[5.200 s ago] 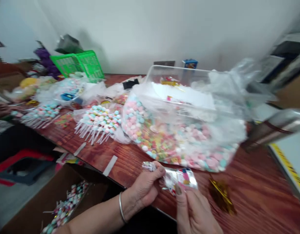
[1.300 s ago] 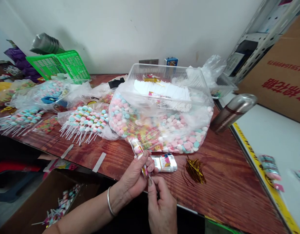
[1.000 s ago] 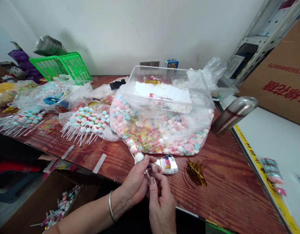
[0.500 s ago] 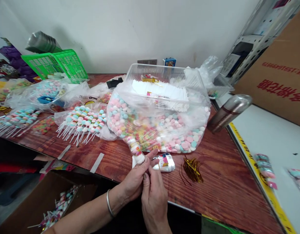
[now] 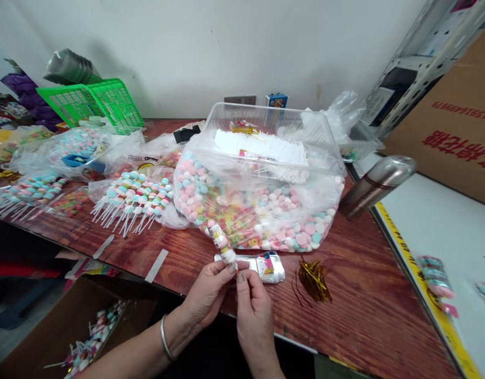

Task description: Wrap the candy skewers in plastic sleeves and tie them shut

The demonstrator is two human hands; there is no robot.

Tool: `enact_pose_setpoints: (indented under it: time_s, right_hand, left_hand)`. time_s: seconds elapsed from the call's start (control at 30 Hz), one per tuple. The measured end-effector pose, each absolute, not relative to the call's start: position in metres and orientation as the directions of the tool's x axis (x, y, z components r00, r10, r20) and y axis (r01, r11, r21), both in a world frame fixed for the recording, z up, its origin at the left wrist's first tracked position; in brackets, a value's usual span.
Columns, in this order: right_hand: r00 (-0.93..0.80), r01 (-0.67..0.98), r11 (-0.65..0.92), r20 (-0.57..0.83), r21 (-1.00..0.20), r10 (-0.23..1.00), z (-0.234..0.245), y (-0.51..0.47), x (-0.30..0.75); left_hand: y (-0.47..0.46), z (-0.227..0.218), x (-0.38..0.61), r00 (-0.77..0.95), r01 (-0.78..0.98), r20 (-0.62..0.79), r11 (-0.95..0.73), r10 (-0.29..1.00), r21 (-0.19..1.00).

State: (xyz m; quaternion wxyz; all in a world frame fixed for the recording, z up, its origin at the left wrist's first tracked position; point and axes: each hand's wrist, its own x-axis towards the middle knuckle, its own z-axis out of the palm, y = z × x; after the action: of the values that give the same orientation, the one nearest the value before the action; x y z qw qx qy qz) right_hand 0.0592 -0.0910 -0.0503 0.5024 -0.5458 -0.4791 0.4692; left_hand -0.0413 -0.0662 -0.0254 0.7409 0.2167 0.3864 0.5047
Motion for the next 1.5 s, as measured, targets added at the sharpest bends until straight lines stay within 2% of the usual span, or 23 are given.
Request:
enact_pose_setpoints:
  time_s: [0.1, 0.17, 0.2, 0.23, 0.3, 0.33, 0.4, 0.47, 0.5, 0.53, 0.57, 0.63, 0.67, 0.7, 0.73, 0.8, 0.9, 0.97, 1.03, 1.17, 1.23, 1.37, 1.5]
  right_hand:
    - [0.142, 0.347, 0.084, 0.142, -0.934, 0.98, -0.04, -0.09, 0.056]
    - [0.164, 0.396, 0.101, 0.178, -0.913, 0.97, -0.039, -0.089, 0.054]
    - [0.174, 0.364, 0.083, 0.156, -0.928, 0.972, -0.04, -0.089, 0.054]
    - [0.183, 0.287, 0.048, 0.104, -0.957, 0.978, -0.042, -0.088, 0.054]
    - [0.157, -0.015, -0.087, -0.089, -0.996, 0.984, -0.043, -0.089, 0.054]
    - [0.081, -0.213, -0.19, -0.211, -0.958, 0.974, -0.043, -0.089, 0.054]
    - [-0.194, -0.54, -0.414, -0.371, -0.733, 0.908, -0.041, -0.092, 0.053]
    - [-0.462, -0.651, -0.588, -0.363, -0.48, 0.809, -0.036, -0.096, 0.052]
    - [-0.542, -0.657, -0.634, -0.33, -0.408, 0.773, -0.034, -0.098, 0.052]
    - [-0.574, -0.653, -0.651, -0.308, -0.387, 0.759, -0.032, -0.1, 0.052]
    - [-0.566, -0.638, -0.642, -0.307, -0.425, 0.765, -0.031, -0.101, 0.054]
    - [-0.427, -0.512, -0.521, -0.325, -0.682, 0.844, -0.03, -0.103, 0.064]
    - [-0.289, -0.362, -0.397, -0.303, -0.843, 0.908, -0.031, -0.105, 0.072]
    - [-0.13, -0.144, -0.255, -0.237, -0.956, 0.963, -0.032, -0.107, 0.082]
    - [0.023, 0.115, -0.12, -0.118, -0.986, 0.993, -0.035, -0.109, 0.095]
    - [0.234, 0.545, -0.001, 0.152, -0.838, 0.96, -0.044, -0.114, 0.122]
    - [0.265, 0.866, -0.041, 0.387, -0.499, 0.883, -0.06, -0.118, 0.156]
    - [0.212, 0.946, -0.081, 0.411, -0.314, 0.887, -0.069, -0.116, 0.169]
    - [0.176, 0.974, -0.102, 0.389, -0.204, 0.904, -0.075, -0.112, 0.173]
    - [0.161, 0.982, -0.11, 0.381, -0.152, 0.911, -0.079, -0.102, 0.172]
    - [0.143, 0.985, -0.093, 0.393, -0.145, 0.908, -0.079, -0.099, 0.172]
    - [0.183, 0.969, -0.087, 0.44, -0.23, 0.879, -0.069, -0.101, 0.17]
    - [0.428, 0.825, -0.158, 0.418, -0.542, 0.801, -0.041, -0.112, 0.149]
  left_hand:
    - [-0.064, -0.025, -0.04, 0.09, -0.562, -0.365, 0.35, 0.926, 0.749]
    - [-0.062, -0.025, -0.04, 0.076, -0.523, -0.354, 0.339, 0.932, 0.782]
    - [-0.061, -0.024, -0.041, 0.091, -0.506, -0.342, 0.339, 0.935, 0.793]
    - [-0.06, -0.024, -0.043, 0.117, -0.495, -0.331, 0.344, 0.936, 0.798]
    - [-0.059, -0.025, -0.048, 0.195, -0.492, -0.307, 0.364, 0.931, 0.791]
    - [-0.059, -0.026, -0.052, 0.249, -0.497, -0.293, 0.382, 0.923, 0.779]
    - [-0.06, -0.029, -0.06, 0.385, -0.5, -0.275, 0.449, 0.881, 0.74]
    - [-0.062, -0.033, -0.066, 0.509, -0.476, -0.271, 0.53, 0.817, 0.702]
    - [-0.062, -0.035, -0.068, 0.543, -0.459, -0.279, 0.559, 0.792, 0.69]
    - [-0.063, -0.036, -0.069, 0.554, -0.444, -0.292, 0.574, 0.78, 0.688]
    - [-0.063, -0.036, -0.068, 0.543, -0.439, -0.303, 0.573, 0.783, 0.692]
    - [-0.061, -0.033, -0.067, 0.474, -0.456, -0.31, 0.531, 0.824, 0.714]
    - [-0.059, -0.03, -0.067, 0.417, -0.472, -0.305, 0.491, 0.856, 0.732]
    - [-0.057, -0.027, -0.067, 0.357, -0.485, -0.297, 0.447, 0.886, 0.751]
    - [-0.054, -0.025, -0.068, 0.296, -0.491, -0.287, 0.403, 0.911, 0.772]
    - [-0.048, -0.02, -0.071, 0.193, -0.47, -0.277, 0.336, 0.941, 0.816]
    - [-0.043, -0.019, -0.077, 0.127, -0.387, -0.271, 0.3, 0.954, 0.872]
    - [-0.043, -0.02, -0.078, 0.121, -0.31, -0.234, 0.261, 0.965, 0.914]
    - [-0.045, -0.018, -0.079, 0.129, -0.19, -0.172, 0.195, 0.977, 0.962]
    - [-0.048, -0.007, -0.078, 0.166, 0.122, -0.081, 0.061, 0.983, 0.991]
    - [-0.048, -0.003, -0.076, 0.136, 0.21, -0.082, 0.052, 0.987, 0.976]
    - [-0.046, -0.004, -0.073, 0.061, 0.273, -0.081, 0.061, 0.995, 0.96]
    - [-0.046, -0.008, -0.07, 0.072, 0.382, 0.11, -0.13, 0.991, 0.915]
